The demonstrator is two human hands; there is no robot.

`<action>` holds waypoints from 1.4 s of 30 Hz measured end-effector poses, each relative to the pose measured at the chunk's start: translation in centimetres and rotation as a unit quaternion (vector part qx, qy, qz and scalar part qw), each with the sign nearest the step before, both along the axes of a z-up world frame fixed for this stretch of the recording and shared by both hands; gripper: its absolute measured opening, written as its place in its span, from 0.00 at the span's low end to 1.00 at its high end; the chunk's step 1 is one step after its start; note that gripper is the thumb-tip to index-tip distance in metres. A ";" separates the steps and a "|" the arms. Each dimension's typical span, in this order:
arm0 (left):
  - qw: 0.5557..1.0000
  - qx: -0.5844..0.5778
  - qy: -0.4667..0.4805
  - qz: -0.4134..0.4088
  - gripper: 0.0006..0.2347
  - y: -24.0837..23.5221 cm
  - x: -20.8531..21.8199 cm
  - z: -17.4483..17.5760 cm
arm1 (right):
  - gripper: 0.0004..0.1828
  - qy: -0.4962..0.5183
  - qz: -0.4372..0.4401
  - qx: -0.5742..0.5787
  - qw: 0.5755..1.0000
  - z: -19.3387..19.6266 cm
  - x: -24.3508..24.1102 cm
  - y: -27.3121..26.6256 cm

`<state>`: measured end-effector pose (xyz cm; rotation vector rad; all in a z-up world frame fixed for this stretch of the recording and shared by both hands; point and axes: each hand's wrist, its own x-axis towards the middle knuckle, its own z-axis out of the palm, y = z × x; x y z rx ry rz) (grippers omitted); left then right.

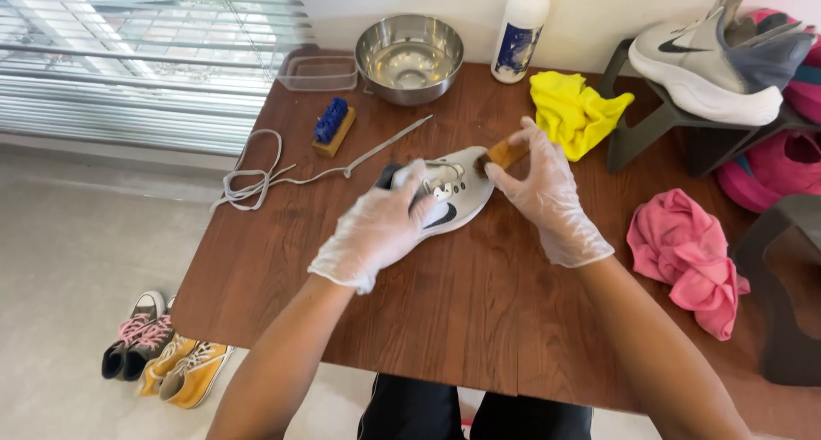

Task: The person cleans a white and grey sneaker on a wooden table. They wipe the shoe with a pink cloth, then scrub the upper and sole with a brush dipped in water. Finally, they wipe the shoe with a yellow cloth.

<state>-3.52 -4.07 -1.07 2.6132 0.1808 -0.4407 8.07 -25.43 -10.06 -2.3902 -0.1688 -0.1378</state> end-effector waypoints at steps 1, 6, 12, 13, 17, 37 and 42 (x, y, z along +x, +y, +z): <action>1.000 0.000 0.004 0.001 0.26 0.7 0.3 0.0 | 0.27 0.004 0.001 0.000 1.000 0.1 -0.2 0.6; 0.979 -0.201 0.016 0.043 0.28 2.3 0.7 2.5 | 0.30 -0.105 0.110 0.007 0.988 -0.9 -0.2 4.3; 0.985 -0.156 -0.053 -0.055 0.27 3.5 -1.3 1.4 | 0.26 -0.315 0.249 -0.070 0.913 -0.5 -1.9 4.3; 0.985 -0.158 -0.051 -0.054 0.27 3.9 -1.8 1.7 | 0.26 -0.313 0.250 -0.070 0.913 -1.5 -0.9 3.0; 0.983 0.054 -0.048 -0.169 0.18 5.7 -2.3 0.3 | 0.23 -0.167 0.119 -0.015 0.979 -3.7 0.4 -1.9; 0.970 -0.197 -0.136 -0.034 0.15 8.2 -3.5 -2.9 | 0.40 -0.400 0.211 -0.076 0.889 -5.7 -7.4 2.8; 0.981 -0.123 -0.152 -0.001 0.31 6.3 -3.6 -1.9 | 0.40 -0.409 0.170 0.016 0.896 -3.3 -7.4 3.3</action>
